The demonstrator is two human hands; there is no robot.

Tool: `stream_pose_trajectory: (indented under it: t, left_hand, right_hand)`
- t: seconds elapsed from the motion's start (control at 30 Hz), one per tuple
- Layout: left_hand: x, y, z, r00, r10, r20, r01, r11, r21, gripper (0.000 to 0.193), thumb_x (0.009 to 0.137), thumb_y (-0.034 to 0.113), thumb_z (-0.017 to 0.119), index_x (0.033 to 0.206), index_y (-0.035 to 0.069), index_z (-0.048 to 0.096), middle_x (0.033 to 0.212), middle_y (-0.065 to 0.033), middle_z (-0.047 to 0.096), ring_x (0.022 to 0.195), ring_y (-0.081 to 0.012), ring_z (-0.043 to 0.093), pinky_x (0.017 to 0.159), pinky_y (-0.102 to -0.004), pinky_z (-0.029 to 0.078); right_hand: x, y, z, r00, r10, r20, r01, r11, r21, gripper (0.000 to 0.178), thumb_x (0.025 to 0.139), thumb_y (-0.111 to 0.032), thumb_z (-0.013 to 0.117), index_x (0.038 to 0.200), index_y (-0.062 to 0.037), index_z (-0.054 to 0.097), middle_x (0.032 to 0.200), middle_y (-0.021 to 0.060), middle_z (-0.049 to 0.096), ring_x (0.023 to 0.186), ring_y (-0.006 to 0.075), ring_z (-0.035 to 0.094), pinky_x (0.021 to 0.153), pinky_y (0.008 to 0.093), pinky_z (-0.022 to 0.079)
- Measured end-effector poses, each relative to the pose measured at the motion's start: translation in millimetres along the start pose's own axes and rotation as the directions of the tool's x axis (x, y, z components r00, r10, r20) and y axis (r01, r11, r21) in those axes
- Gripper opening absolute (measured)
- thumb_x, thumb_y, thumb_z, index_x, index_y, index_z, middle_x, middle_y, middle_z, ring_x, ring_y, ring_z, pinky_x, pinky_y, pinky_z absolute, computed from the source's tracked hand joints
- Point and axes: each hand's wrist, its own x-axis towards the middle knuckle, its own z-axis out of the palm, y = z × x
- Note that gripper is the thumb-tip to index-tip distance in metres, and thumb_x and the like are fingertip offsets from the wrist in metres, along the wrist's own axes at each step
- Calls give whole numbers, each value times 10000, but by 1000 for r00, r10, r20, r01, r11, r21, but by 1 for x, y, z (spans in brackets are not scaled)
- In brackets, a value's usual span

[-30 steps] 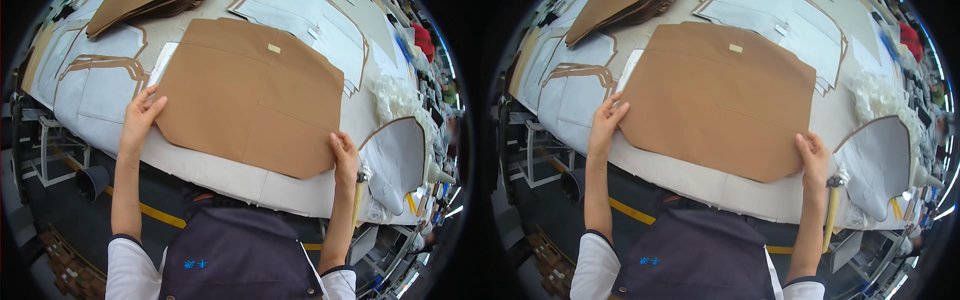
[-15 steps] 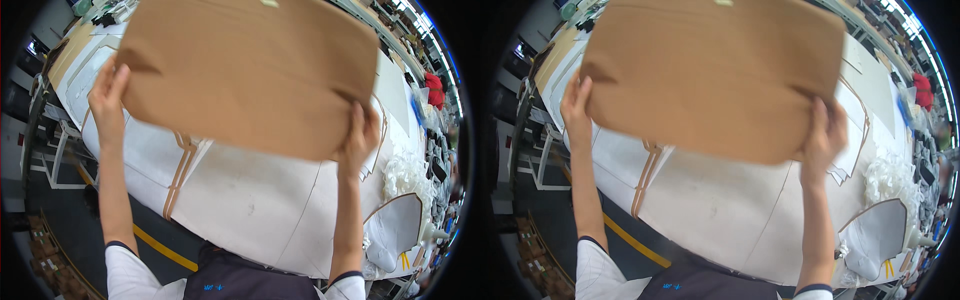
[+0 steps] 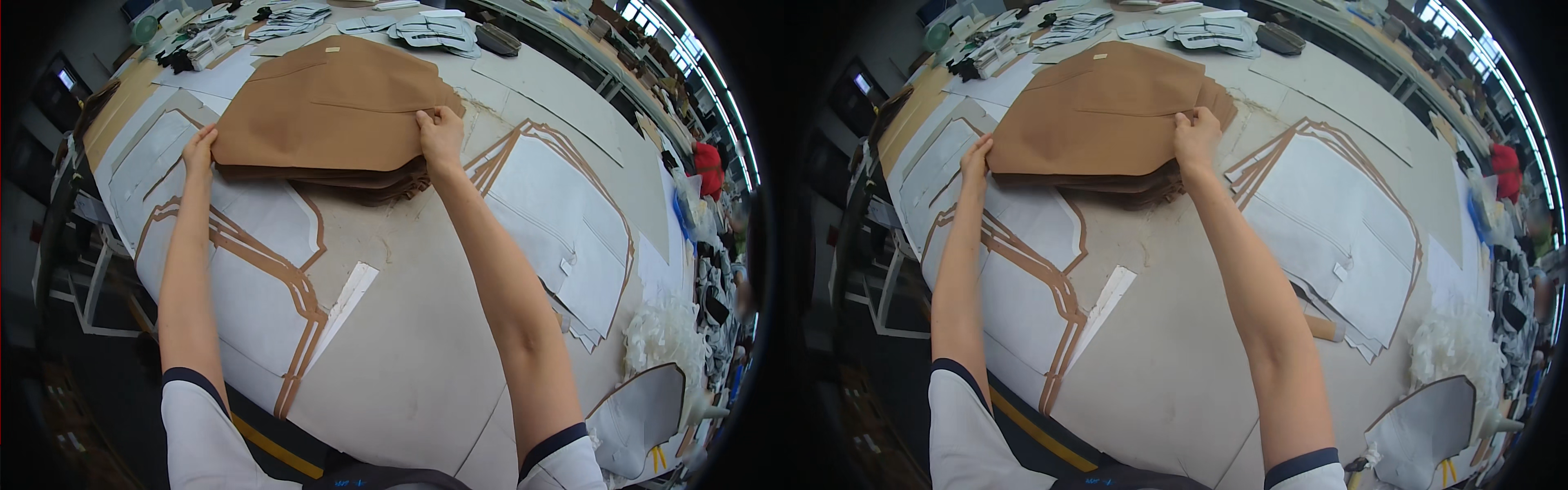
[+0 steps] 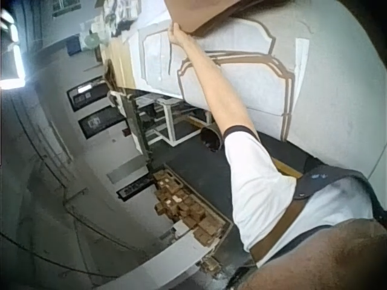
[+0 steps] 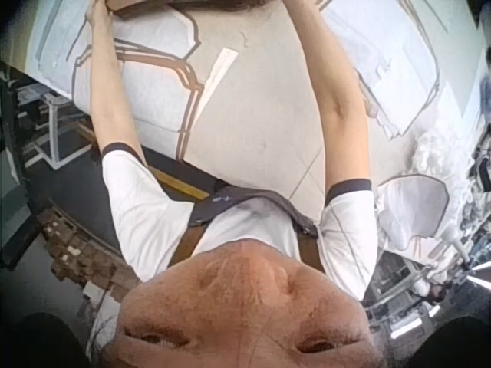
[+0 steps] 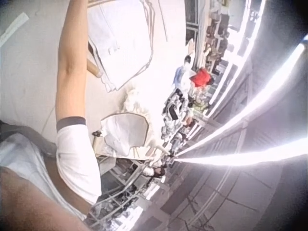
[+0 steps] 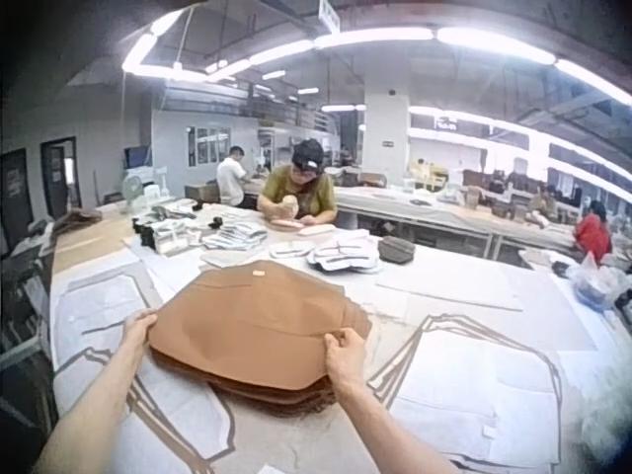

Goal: Assembling leather or fabric components by folding edges and securing them using glue and a mallet.

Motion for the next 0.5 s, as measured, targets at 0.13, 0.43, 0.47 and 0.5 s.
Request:
stream_pose_trajectory:
  t: [0.13, 0.43, 0.47, 0.5]
  left_hand:
    - [-14, -13, 25, 999, 19, -38, -22, 997, -78, 320, 961, 89, 736, 1271, 10, 727, 1157, -85, 752, 1029, -162, 707, 865, -280, 571]
    - [-82, 15, -6, 938, 233, -258, -152, 942, 298, 274, 1018, 73, 632, 1267, -3, 717, 1192, -74, 734, 1079, -138, 679, 921, -262, 548]
    - [-97, 18, -6, 905, 371, -209, -287, 893, 346, 256, 1025, 65, 623, 1252, 8, 727, 1198, -65, 734, 1078, -133, 678, 911, -264, 546]
    - [-116, 17, 3, 857, 493, -149, -411, 830, 377, 242, 1031, 57, 614, 1236, 19, 737, 1204, -56, 734, 1077, -128, 677, 902, -266, 545]
  right_hand:
    - [15, 8, -22, 997, 1, 78, -5, 999, 47, 274, 947, -137, 735, 1149, 47, 716, 968, 123, 768, 877, 182, 703, 797, 329, 559]
    - [-176, -135, -164, 790, -240, 565, 95, 957, 274, 193, 975, -120, 704, 1139, -36, 762, 919, 66, 733, 851, 128, 673, 835, 304, 519]
    - [-199, -156, -191, 654, -381, 653, 69, 890, 450, 186, 965, -72, 680, 1126, -35, 765, 901, 105, 722, 831, 170, 668, 795, 303, 519]
    - [-218, -168, -208, 558, -548, 623, -66, 719, 692, 214, 947, -18, 651, 1133, -22, 756, 897, 147, 712, 798, 229, 659, 746, 306, 513]
